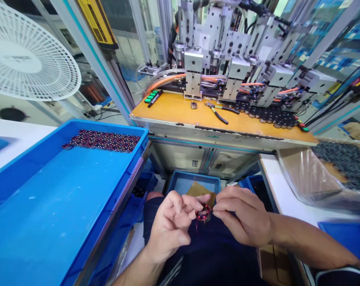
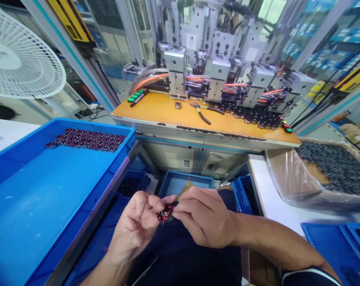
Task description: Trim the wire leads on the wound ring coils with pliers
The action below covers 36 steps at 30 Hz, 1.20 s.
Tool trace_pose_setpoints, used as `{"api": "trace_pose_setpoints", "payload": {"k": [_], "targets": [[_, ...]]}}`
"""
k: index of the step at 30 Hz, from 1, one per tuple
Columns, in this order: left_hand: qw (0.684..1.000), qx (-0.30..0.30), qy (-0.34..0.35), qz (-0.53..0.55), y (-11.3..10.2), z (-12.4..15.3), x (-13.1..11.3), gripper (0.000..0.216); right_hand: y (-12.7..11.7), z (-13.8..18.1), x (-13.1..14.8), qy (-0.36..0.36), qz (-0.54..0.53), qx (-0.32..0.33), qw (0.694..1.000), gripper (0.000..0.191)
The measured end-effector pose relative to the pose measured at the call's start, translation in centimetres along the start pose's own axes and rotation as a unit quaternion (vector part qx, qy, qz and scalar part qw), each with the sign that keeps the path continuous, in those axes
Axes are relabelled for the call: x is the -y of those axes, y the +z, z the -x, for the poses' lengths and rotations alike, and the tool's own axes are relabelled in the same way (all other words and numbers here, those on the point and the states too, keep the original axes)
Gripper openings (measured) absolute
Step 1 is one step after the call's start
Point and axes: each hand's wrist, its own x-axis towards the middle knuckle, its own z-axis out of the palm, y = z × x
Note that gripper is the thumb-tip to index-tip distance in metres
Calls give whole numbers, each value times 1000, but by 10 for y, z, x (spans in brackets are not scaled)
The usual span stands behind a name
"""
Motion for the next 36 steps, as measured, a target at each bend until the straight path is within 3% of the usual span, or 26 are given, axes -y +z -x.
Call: {"api": "trace_pose_setpoints", "payload": {"k": [2, 6, 8, 15, 23, 28, 32, 36], "targets": [[999, -8, -41, 7, -3, -1, 1, 33, -1, -2, 0, -29, -5, 2, 1000, 5], [979, 24, -203, 0, -6, 0, 3, 45, -3, -4, -1, -67, -22, 11, 997, 7], [973, 43, -227, -2, -7, 2, 3, 42, -4, -4, -1, -72, -21, 17, 997, 9], [981, 18, -180, -67, -3, 4, -1, 18, -5, -2, 1, -56, -18, 22, 998, 5], [990, -10, -39, -132, 8, 1, -1, 20, 0, 4, 1, -4, 3, -1, 1000, 4], [970, -42, 71, -227, 11, -1, 0, 25, 2, 4, 4, 27, -12, -14, 999, 6], [954, -62, 96, -276, 9, -1, 0, 32, 5, 2, 10, 66, -35, -23, 997, 6], [925, -58, 121, -355, 4, -2, -2, 34, 9, 1, 16, 161, -114, -34, 980, 7]]}}
